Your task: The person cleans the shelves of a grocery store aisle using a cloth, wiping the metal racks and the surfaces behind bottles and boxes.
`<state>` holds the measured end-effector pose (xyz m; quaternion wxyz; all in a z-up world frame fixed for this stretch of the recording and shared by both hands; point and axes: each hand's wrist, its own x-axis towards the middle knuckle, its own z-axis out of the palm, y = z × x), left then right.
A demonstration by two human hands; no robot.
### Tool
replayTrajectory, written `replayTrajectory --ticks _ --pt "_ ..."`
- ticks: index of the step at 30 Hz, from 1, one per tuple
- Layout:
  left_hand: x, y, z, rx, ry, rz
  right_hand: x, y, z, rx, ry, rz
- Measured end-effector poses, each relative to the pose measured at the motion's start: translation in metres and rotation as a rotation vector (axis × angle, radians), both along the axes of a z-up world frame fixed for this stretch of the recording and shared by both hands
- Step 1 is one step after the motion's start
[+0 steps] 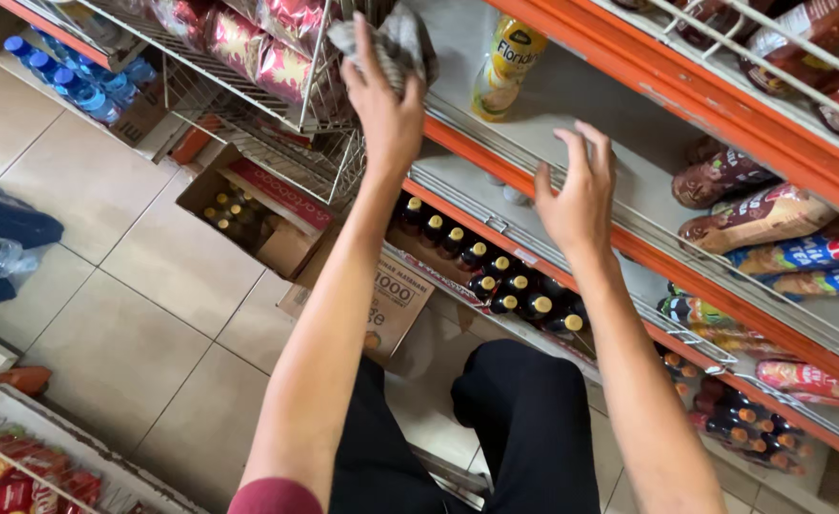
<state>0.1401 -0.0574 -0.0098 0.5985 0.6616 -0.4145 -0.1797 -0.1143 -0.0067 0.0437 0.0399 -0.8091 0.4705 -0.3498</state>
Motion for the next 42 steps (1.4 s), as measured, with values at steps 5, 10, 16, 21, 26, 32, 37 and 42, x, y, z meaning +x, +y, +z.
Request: replayTrajectory --ticks 5,10,16,21,26,32,37,42 --pt "-0.058 0.018 -0.046 0.058 -1.045 0.089 -0.001 0.008 -0.018 -0.043 0.064 -0.029" --pt "-0.048 0.024 -0.100 0.107 -0.943 -0.182 0.009 0.009 -0.020 -0.065 0.058 -0.010" --pt "0.055 -0.027 -0.121 0.069 -0.536 0.116 -0.017 0.014 -0.019 -0.045 0.043 -0.033" --pt "-0.027 -0.002 -0.085 0.135 -0.310 -0.041 0.008 0.008 -0.019 -0.032 -0.048 -0.091" --pt "-0.038 0.051 -0.032 -0.088 -0.491 -0.446 0.032 0.015 -0.007 -0.052 -0.047 0.051" --pt "0.029 -0.028 0.013 0.002 -0.641 -0.004 0.028 0.021 0.005 -0.018 -0.104 -0.022" --pt "0.020 -0.089 -0.004 -0.006 -0.842 -0.347 0.031 0.017 0.007 -0.016 -0.108 -0.005" --pt "0.008 -0.093 0.011 0.627 -0.874 -0.623 0.024 0.011 0.004 0.018 -0.148 -0.006"
